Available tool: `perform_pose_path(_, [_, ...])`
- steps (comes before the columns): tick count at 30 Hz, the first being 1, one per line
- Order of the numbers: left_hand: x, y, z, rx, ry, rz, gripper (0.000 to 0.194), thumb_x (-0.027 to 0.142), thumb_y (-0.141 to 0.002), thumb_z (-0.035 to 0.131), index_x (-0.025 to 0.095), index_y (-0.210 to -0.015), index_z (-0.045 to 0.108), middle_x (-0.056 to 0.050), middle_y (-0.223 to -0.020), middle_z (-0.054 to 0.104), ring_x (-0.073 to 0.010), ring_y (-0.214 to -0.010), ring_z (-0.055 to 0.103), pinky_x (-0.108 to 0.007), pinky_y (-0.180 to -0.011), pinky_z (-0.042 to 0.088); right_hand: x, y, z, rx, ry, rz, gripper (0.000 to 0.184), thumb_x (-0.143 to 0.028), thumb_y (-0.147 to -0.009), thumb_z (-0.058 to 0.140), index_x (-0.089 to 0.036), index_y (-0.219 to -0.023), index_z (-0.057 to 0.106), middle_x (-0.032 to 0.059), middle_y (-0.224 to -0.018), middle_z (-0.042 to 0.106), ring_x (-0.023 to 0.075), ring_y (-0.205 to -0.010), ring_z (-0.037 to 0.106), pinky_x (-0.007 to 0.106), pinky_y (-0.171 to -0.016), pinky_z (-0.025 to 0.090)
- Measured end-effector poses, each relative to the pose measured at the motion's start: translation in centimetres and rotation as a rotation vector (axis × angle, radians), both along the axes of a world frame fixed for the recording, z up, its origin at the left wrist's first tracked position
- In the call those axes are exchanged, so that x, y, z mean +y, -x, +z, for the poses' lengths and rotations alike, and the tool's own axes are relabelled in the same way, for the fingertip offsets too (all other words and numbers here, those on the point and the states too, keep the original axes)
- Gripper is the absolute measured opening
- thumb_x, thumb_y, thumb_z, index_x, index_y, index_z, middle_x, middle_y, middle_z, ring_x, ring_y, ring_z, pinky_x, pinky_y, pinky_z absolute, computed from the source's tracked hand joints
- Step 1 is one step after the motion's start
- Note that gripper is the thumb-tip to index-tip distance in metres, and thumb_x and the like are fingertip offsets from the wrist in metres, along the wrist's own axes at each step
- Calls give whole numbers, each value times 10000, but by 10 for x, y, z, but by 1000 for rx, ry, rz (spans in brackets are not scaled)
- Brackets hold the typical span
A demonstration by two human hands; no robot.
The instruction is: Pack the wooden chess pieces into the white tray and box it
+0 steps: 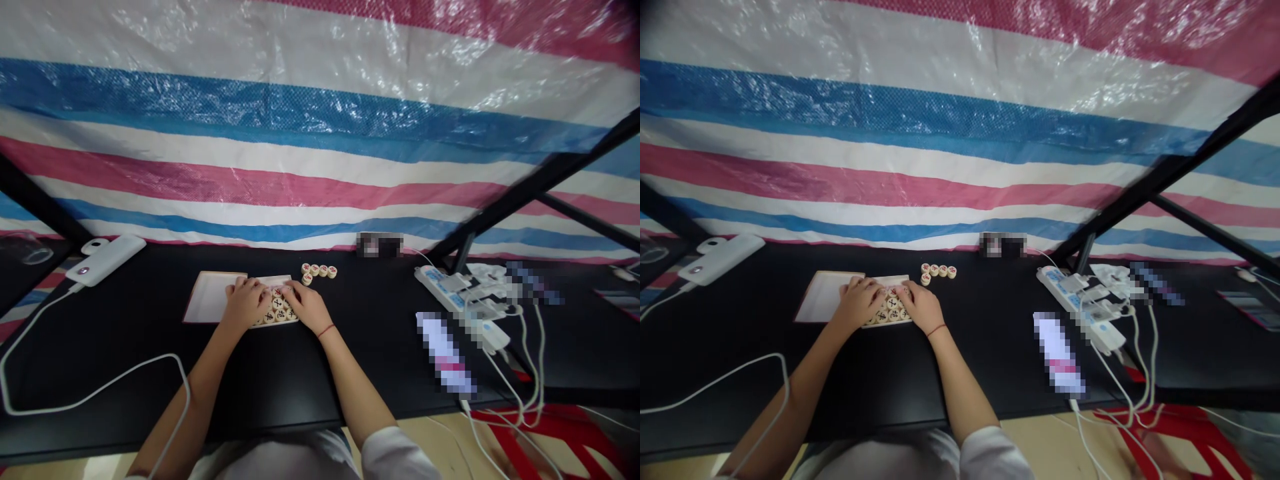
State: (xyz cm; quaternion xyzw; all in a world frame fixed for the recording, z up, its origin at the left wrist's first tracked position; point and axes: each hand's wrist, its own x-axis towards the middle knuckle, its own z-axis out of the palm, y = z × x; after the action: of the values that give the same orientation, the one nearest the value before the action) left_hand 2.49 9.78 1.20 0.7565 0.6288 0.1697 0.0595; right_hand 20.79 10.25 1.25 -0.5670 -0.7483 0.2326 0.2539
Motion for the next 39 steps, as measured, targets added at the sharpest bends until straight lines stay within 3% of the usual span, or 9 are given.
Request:
perform_pose_path(5, [-2,0,9,-10,84,3,271,326,-891,434,218,-857,681,-68,-1028,686,-305,-1053,466,-452,-852,325,-1,1,2,-34,45,-18,367,-488,-946,435,-238,-1119,639,38,-857,711,177,-769,669,223,-672,422])
perform_pose_path(11, [-1,3,9,-139,53,-9,174,312,-829,529,243,-906,669,-38,-986,706,-278,-1010,499,-442,-876,335,2,-5,2,14,42,1,393,-493,-944,432,-219,-1144,631,21,-750,678,168,-700,646,232,-651,421])
perform_pose_path(17, [0,-3,12,-443,-108,-33,171,346,-815,579,251,-932,658,-18,-924,706,-216,-906,552,-386,-891,413,0,-4,6,83,-266,117,470,-416,-815,653,-186,-1216,567,70,-1027,670,196,-897,624,308,-824,430])
perform_pose_path(22, [-4,-15,11,-668,-77,-111,184,379,-813,594,230,-908,647,-22,-907,693,-184,-874,602,-321,-837,477,-5,8,5,135,-379,161,217,-279,-864,589,-193,-1059,630,51,-951,699,186,-843,634,331,-841,439])
perform_pose_path(25, [-4,-16,7,-777,-47,-53,195,386,-807,602,218,-901,633,-26,-939,693,-167,-837,620,-307,-810,497,1,-3,4,164,-406,93,234,-310,-879,572,-203,-1075,641,74,-1024,682,204,-950,627,339,-870,459])
perform_pose_path(27, [-3,-14,4,-881,-28,20,233,398,-805,607,215,-948,624,-29,-946,695,-159,-820,633,-300,-796,508,8,-19,2,173,-409,-53,258,-329,-874,558,-202,-1077,653,97,-1056,651,212,-972,613,334,-851,482])
perform_pose_path(31, [2,-12,-3,-1069,-18,111,275,396,-791,623,216,-1000,624,-46,-1008,692,-171,-911,658,-304,-839,514,18,-52,-8,76,-273,-315,314,-294,-808,558,-167,-1082,642,90,-961,638,172,-717,593,305,-714,497])
perform_pose_path(34, [6,-11,-8,-1124,7,149,305,372,-772,633,213,-1032,629,-62,-1030,685,-183,-931,658,-318,-845,524,20,-62,-18,22,-166,-350,233,-268,-778,554,-181,-982,624,38,-858,651,132,-595,543,263,-643,455])
perform_pose_path(39, [7,-9,-12,-1027,-35,129,324,361,-790,620,220,-1081,634,-46,-953,678,-163,-837,653,-300,-785,540,19,-58,-18,-26,-165,-324,88,-257,-795,537,-203,-794,607,44,-870,654,151,-677,572,251,-627,418])
